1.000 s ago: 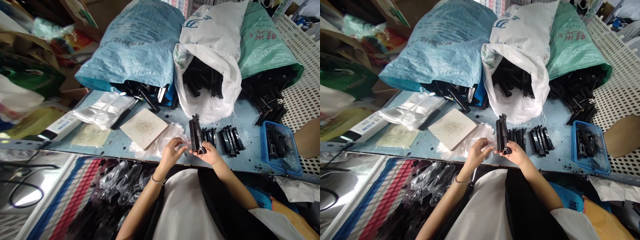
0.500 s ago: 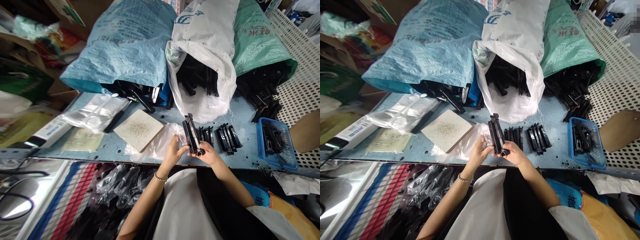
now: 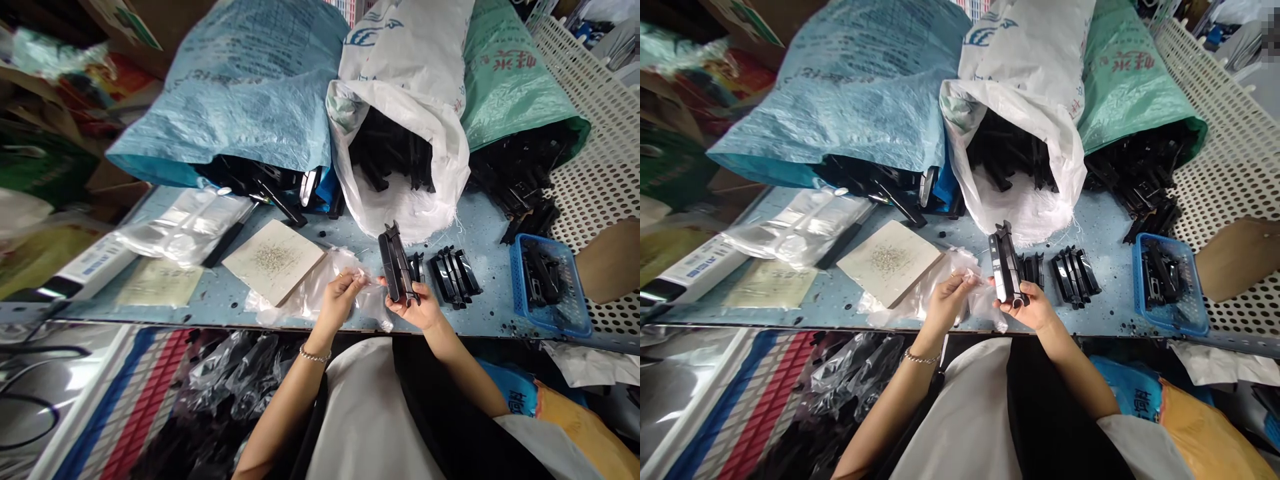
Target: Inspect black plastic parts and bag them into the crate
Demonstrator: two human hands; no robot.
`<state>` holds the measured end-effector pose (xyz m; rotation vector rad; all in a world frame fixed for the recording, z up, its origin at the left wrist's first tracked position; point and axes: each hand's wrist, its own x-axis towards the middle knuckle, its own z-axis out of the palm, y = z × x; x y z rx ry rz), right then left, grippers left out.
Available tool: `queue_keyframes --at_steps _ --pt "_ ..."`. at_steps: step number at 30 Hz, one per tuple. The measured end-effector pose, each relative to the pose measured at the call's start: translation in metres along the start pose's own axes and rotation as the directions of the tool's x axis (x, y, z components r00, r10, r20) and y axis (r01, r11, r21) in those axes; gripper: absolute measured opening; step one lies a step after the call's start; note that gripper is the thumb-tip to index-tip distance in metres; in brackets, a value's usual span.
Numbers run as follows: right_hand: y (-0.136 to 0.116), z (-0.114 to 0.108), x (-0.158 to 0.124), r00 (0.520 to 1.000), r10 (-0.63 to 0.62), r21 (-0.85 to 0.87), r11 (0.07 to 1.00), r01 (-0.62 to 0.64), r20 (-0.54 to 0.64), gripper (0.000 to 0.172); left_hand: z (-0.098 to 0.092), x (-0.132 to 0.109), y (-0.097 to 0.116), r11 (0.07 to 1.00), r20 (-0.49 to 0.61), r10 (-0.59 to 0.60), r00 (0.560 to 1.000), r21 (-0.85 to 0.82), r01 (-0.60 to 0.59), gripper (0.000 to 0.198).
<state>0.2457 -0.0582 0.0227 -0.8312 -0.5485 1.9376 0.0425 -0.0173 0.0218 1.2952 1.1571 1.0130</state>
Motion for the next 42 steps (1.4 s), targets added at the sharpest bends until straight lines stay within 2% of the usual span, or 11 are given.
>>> queue_keyframes --at_steps 3,6,10,14,18,24,26,29,34,39,42 --pt "-0.006 0.002 -0.004 1.0 -0.01 -0.06 0.998 0.011 0.024 0.049 -0.003 0.001 0.007 0.993 -0.001 0.079 0.997 0.084 -0.079 0.03" --pt "-0.009 0.005 -0.005 0.999 -0.017 -0.13 0.991 0.024 0.049 0.047 0.0 0.0 0.006 0.996 -0.036 0.064 0.997 0.061 -0.061 0.016" --pt "-0.014 0.003 -0.006 0.996 -0.078 -0.153 0.985 0.083 0.038 0.047 0.006 -0.004 0.0 0.992 -0.103 -0.004 0.995 -0.13 -0.01 0.035" --pt "-0.02 0.006 -0.014 0.993 -0.083 -0.148 0.984 0.095 0.084 0.046 0.008 -0.008 0.003 0.987 -0.205 0.057 0.977 0.161 -0.023 0.031" --pt "-0.021 0.02 -0.018 0.988 -0.017 -0.23 0.972 0.054 0.156 0.033 0.017 -0.006 0.005 0.936 -0.106 0.136 0.985 0.34 -0.093 0.033" --pt "-0.022 0.015 -0.01 0.991 -0.105 -0.097 0.991 0.097 -0.082 0.03 0.012 -0.006 -0.002 0.959 -0.087 0.196 0.977 0.223 -0.173 0.019" --pt "-0.024 0.007 -0.011 0.985 -0.094 -0.039 0.995 0.09 -0.142 0.035 0.003 -0.007 -0.004 0.909 0.006 0.3 0.954 0.3 -0.288 0.007" --pt "-0.025 0.002 -0.013 0.986 -0.072 0.021 0.997 0.076 -0.154 0.037 -0.005 -0.005 -0.005 0.726 0.171 0.412 0.895 0.532 -0.436 0.03" --pt "-0.021 0.002 -0.012 0.986 -0.079 0.041 0.996 0.085 -0.145 0.034 -0.005 0.008 -0.004 0.6 0.105 0.507 0.856 0.67 -0.438 0.046" --pt "-0.027 -0.006 -0.012 0.978 -0.114 0.053 0.991 0.125 -0.175 0.034 -0.009 0.017 0.004 0.452 0.338 0.487 0.806 0.691 -0.563 0.045" --pt "-0.03 -0.008 -0.015 0.972 -0.135 0.039 0.989 0.145 -0.194 0.035 -0.009 0.021 0.009 0.403 0.347 0.455 0.82 0.741 -0.537 0.051"
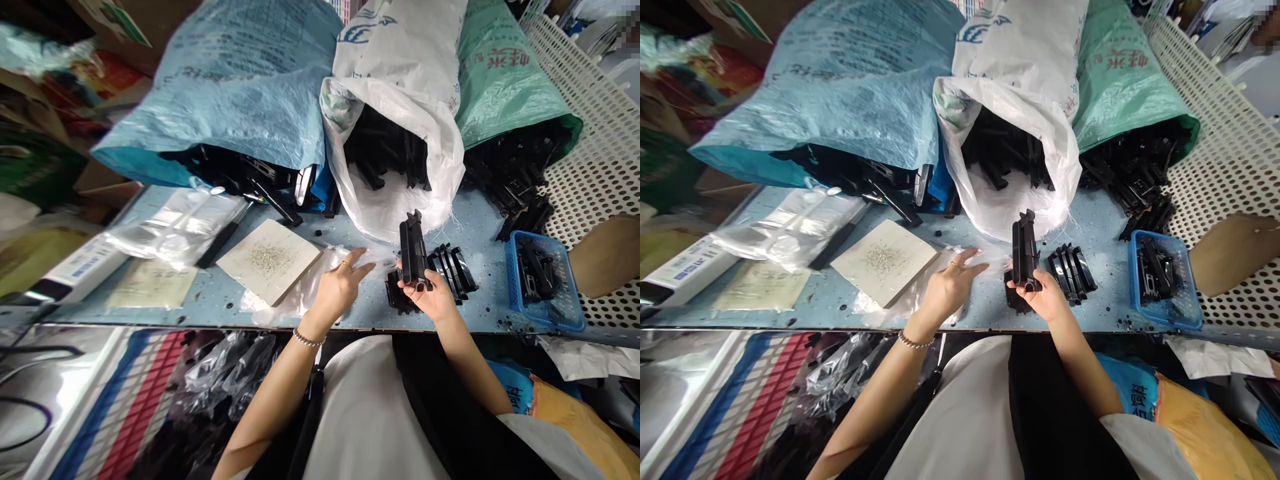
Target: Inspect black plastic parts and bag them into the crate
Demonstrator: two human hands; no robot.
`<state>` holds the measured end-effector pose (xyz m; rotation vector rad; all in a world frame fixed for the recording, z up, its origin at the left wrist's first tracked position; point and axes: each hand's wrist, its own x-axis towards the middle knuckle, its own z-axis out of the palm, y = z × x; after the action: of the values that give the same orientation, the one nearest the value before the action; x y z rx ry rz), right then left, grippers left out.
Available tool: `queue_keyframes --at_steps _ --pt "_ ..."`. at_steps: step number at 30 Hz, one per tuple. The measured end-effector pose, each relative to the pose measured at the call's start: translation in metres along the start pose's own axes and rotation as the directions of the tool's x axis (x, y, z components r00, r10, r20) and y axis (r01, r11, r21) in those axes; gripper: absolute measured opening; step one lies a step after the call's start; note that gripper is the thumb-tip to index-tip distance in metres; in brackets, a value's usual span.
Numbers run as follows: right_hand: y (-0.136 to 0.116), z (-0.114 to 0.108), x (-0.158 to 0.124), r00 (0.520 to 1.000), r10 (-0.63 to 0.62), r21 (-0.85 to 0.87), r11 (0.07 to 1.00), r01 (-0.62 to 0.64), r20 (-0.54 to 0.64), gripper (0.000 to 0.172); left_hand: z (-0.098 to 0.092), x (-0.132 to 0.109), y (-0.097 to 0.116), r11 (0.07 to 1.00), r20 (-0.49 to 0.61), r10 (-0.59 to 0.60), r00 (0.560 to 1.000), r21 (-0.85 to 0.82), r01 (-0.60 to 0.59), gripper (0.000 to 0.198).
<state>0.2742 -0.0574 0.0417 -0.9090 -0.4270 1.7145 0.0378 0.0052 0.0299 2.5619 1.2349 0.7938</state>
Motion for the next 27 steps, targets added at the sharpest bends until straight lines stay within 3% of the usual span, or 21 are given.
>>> queue_keyframes --at_steps 5,10,12,15,18,20,23,27 --pt "0.003 0.001 0.001 1.0 -0.018 -0.049 0.999 0.018 0.016 0.035 0.008 0.012 0.002 0.987 -0.096 -0.164 0.982 -0.021 0.162 0.034" --pt "-0.01 -0.003 -0.001 0.99 -0.127 -0.12 0.986 0.119 -0.059 0.032 0.019 0.021 0.005 0.989 0.052 -0.135 0.989 0.061 0.132 0.046" --pt "-0.019 -0.005 -0.015 0.99 -0.125 -0.118 0.986 0.116 -0.065 0.035 0.023 0.025 0.008 0.986 0.05 -0.166 0.985 0.041 0.164 0.044" --pt "-0.02 -0.008 -0.05 0.991 0.099 -0.046 0.994 -0.095 0.089 0.05 0.033 0.032 0.015 0.985 0.01 -0.166 0.986 -0.036 0.167 0.043" --pt "-0.004 -0.01 -0.079 0.88 0.387 0.012 0.914 -0.405 0.276 0.061 0.042 0.036 0.02 0.977 0.003 -0.108 0.994 -0.183 0.106 0.054" --pt "0.009 -0.011 -0.084 0.847 0.455 0.068 0.87 -0.489 0.275 0.06 0.046 0.035 0.021 0.953 0.0 -0.057 0.998 -0.298 0.054 0.064" --pt "0.019 -0.014 -0.073 0.913 0.384 0.151 0.903 -0.402 0.138 0.051 0.045 0.029 0.02 0.931 -0.021 -0.036 0.999 -0.365 0.026 0.071" --pt "0.019 -0.018 -0.043 0.978 0.208 0.059 0.977 -0.206 -0.023 0.041 0.036 0.011 0.033 0.967 0.014 0.071 0.997 -0.246 -0.066 0.072"
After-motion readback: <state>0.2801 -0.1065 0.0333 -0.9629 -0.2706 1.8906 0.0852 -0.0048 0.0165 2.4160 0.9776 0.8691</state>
